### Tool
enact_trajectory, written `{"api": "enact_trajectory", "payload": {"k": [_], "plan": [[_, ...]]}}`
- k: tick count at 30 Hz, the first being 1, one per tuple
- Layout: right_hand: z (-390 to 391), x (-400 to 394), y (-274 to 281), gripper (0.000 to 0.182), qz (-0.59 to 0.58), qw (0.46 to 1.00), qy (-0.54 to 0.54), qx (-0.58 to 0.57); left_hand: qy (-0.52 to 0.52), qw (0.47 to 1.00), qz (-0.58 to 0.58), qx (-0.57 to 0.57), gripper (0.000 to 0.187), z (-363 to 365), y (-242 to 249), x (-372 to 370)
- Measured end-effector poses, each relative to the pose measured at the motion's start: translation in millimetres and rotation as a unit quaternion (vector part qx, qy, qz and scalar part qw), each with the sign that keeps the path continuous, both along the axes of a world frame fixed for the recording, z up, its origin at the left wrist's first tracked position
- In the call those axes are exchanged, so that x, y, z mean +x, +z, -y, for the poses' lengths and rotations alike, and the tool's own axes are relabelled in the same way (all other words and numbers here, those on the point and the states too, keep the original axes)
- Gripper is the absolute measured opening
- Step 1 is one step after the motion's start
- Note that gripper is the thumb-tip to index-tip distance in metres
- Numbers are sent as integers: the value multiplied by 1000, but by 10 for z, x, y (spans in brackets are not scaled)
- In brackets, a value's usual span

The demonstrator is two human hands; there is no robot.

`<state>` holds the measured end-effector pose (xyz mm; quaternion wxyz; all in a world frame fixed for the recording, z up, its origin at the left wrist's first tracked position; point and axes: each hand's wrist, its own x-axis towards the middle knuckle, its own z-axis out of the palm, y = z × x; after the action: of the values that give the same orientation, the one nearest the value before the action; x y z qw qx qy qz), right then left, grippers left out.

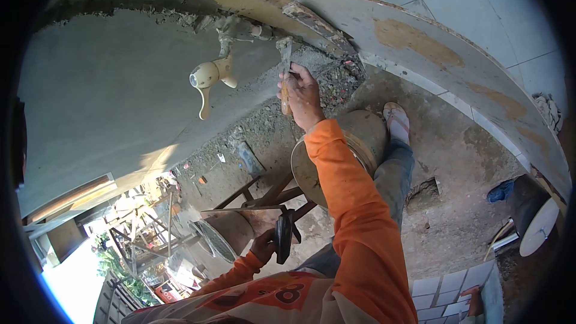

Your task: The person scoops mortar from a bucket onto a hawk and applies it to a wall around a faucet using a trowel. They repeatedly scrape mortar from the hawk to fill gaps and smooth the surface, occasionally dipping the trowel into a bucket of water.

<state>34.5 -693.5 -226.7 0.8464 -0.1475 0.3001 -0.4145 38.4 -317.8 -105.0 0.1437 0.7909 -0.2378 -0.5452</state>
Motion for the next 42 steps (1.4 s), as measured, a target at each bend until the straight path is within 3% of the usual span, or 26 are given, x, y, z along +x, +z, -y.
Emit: {"api": "enact_trajectory", "payload": {"k": [5,10,13,18,21,23,25,27,29,31,33,37,38,41,42], "plan": [[300,51,157,31,-59,998,14,-7,37,997,-40,-55,41,183,-294,53],[410,241,284,25,-113,993,-15,-20,63,997,-28,-22,42,641,-97,-67],[399,421,301,25,-74,994,-71,-22,89,996,-20,0,42,866,2,-177],[367,676,347,27,-218,969,-89,-75,107,994,4,17,41,1257,266,-523],[358,750,509,26,-251,957,-84,-115,179,980,-50,66,41,1509,520,-698],[399,716,519,29,-259,956,-79,-115,174,982,-39,61,41,1594,662,-757],[491,620,558,29,-304,936,-50,-169,181,980,-47,73,40,1640,771,-780],[545,483,573,28,-279,949,-17,-146,174,982,-35,65,40,1393,666,-792],[613,352,543,27,-333,915,82,-215,169,984,-23,56,40,1315,679,-816],[794,214,611,26,-324,914,105,-221,160,986,-15,44,40,1416,731,-799],[1086,55,812,26,-299,899,239,-214,200,978,-45,47,41,1497,795,-805],[1338,-42,687,28,-300,849,313,-303,166,985,-24,34,42,1494,835,-819],[1504,-87,794,30,-271,842,410,-222,157,987,-20,36,43,1472,865,-846],[1542,-41,589,30,-274,826,363,-333,157,988,1,9,43,1310,841,-876],[1588,-120,763,29,-271,829,395,-290,155,988,2,10,43,1280,882,-888]]}}
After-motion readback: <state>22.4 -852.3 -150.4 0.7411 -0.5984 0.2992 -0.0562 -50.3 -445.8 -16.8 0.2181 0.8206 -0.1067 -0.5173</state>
